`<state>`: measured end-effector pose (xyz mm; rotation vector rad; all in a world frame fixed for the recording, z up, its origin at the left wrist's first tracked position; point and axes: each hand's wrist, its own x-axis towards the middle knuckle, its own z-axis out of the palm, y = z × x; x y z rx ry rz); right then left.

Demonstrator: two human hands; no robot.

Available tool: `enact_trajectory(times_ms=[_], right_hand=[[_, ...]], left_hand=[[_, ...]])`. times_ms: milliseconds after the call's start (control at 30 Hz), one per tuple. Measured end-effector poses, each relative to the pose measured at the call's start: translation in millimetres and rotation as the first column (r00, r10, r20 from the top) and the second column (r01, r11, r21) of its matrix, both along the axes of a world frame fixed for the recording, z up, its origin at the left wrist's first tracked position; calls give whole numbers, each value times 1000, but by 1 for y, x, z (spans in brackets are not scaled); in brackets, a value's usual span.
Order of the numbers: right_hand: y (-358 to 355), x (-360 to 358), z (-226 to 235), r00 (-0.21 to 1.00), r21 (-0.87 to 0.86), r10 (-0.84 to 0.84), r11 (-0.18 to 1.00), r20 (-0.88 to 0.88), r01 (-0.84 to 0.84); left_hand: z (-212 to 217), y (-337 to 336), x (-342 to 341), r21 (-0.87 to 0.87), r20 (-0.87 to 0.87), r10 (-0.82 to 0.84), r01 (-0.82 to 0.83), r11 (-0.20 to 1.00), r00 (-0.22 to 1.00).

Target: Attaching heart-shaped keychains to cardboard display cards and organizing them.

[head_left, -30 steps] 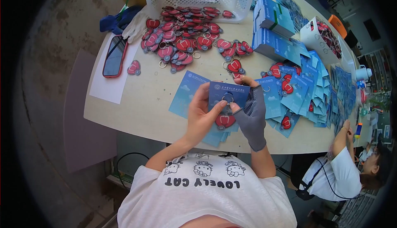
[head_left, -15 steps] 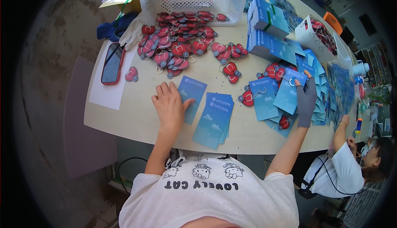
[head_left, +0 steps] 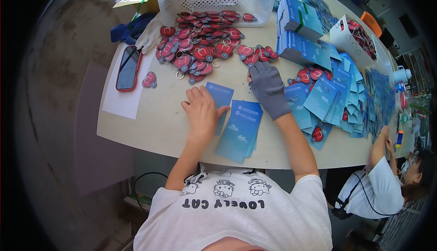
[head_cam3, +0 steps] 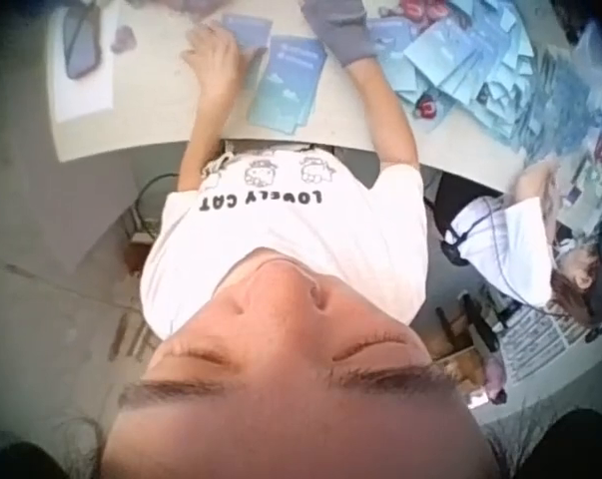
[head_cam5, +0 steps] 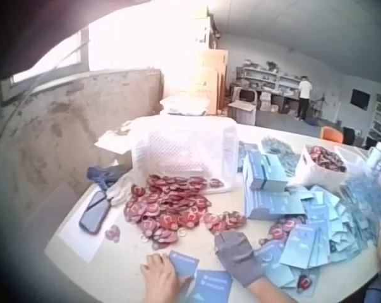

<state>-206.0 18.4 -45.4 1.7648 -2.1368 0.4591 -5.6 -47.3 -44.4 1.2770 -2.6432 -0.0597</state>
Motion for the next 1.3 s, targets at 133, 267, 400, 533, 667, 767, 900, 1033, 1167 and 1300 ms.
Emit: enact_trajectory(times_ms=[133, 267, 400, 533, 667, 767, 900, 1033, 1167, 1300], right_hand=[[1, 1, 2, 976, 87, 52, 996, -210, -35], [3, -2, 2, 990, 35, 131, 991, -49, -130], [13, -7, 4, 990, 56, 143, 988, -6, -142], [21, -10, 6, 986, 13, 147, 989, 73, -148], [21, -8, 11, 988, 82, 146, 985, 53, -150], [22, -8, 13, 990, 94, 136, 986, 32, -139], [29, -18, 12, 979, 8, 127, 991, 160, -130], [29, -22, 13, 964, -26, 177, 984, 197, -175], [28, -19, 15, 971, 23, 216, 975, 98, -219], [24, -19, 11, 983, 94, 176, 981, -43, -171]], left_hand=[[5, -6, 1, 131, -3, -3, 3, 991, 1000], [2, -9, 19, 145, -79, -37, 48, 988, 996], [8, -8, 83, 187, -130, -32, 57, 981, 991], [6, 2, 164, 177, -74, 62, -48, 983, 995], [17, 16, 196, 367, -138, 268, -202, 908, 953], [20, 10, 194, 334, -35, 283, -256, 907, 959], [13, 10, 190, 344, -63, 277, -240, 908, 959], [7, 17, 199, 146, -142, 407, -387, 910, 902], [20, 13, 215, 216, -53, 499, -478, 851, 865], [9, 9, 230, 395, -84, 549, -478, 785, 832]])
